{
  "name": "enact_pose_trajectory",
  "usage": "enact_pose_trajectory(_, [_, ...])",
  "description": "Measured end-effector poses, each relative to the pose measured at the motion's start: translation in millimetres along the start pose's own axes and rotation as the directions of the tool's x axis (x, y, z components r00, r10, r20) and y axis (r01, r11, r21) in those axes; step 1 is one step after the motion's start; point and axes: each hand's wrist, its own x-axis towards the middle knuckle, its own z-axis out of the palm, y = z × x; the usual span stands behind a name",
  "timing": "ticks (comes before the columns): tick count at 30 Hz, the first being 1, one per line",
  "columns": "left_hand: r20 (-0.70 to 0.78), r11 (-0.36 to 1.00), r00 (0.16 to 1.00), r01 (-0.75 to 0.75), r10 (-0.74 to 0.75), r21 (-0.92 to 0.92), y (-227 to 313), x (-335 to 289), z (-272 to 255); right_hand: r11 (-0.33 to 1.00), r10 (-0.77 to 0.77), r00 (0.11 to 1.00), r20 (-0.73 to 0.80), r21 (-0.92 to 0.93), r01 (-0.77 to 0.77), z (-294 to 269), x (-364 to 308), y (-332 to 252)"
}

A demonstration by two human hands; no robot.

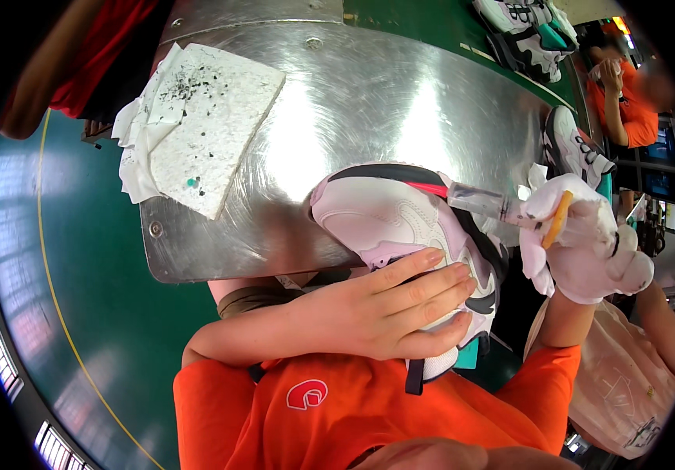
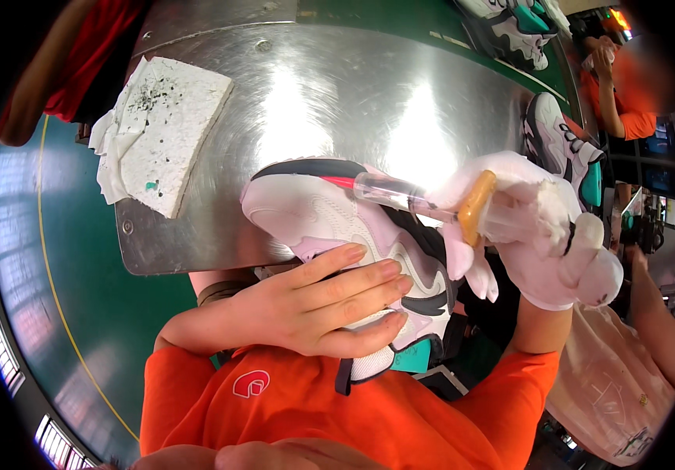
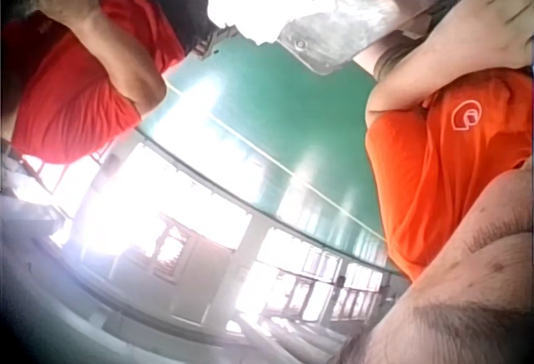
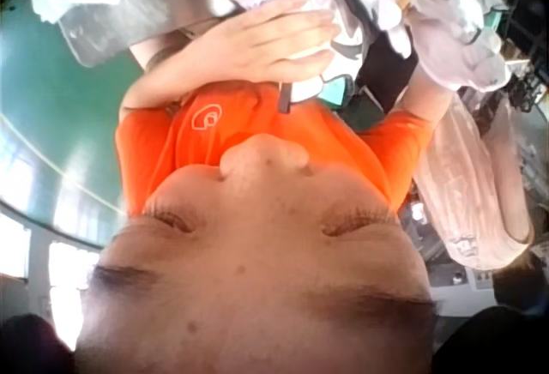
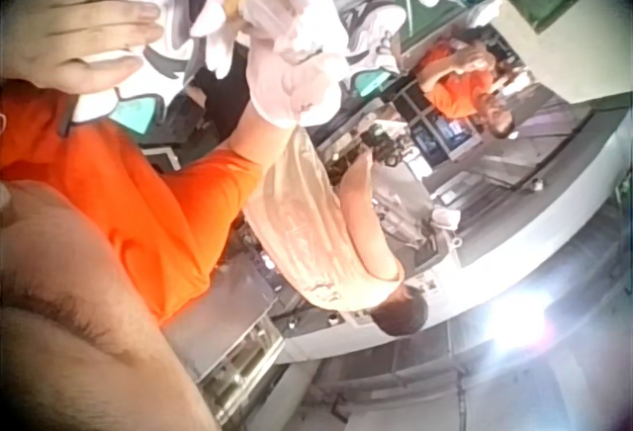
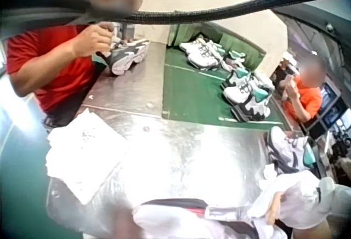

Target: The person applies glue to the sole of a white and pink sneaker using a syringe. They hold the shoe with one hand and carefully inject the adhesive into the seam between the sole and the upper. The person repeats this process on multiple shoes, moving them along a metal table in a factory setting.

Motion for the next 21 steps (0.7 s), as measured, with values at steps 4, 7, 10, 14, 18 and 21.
enact_pose_trajectory(4, [0.008, 1.000, 1.000, -0.006, 0.006, -0.015, -1, 1, -1, 1.000, -0.006, 1.000, -0.018, 0.022, 0.007, 3, 0, 1])
enact_pose_trajectory(7, [-0.003, 1.000, 1.000, -0.004, 0.004, -0.019, 0, 1, -2, 1.000, -0.014, 0.999, -0.031, 0.024, 0.015, 2, 0, 3])
enact_pose_trajectory(10, [-0.009, 1.000, 1.000, -0.004, 0.004, -0.019, -1, 2, -3, 0.999, -0.023, 0.999, -0.048, 0.021, 0.024, 3, 2, 3])
enact_pose_trajectory(14, [-0.023, 1.000, 1.000, -0.010, 0.010, -0.019, -1, 2, -3, 0.999, -0.044, 0.996, -0.072, -0.013, 0.043, 1, 3, 3])
enact_pose_trajectory(18, [-0.037, 1.000, 0.999, 0.000, 0.001, 0.013, 0, 2, -1, 0.944, -0.233, 0.961, -0.149, -0.273, 0.187, 7, 16, 0])
enact_pose_trajectory(21, [-0.030, 0.999, 0.999, -0.037, 0.037, -0.020, 0, 4, -3, 0.483, -0.163, 0.959, 0.230, 0.866, -0.125, -6, 49, -27])
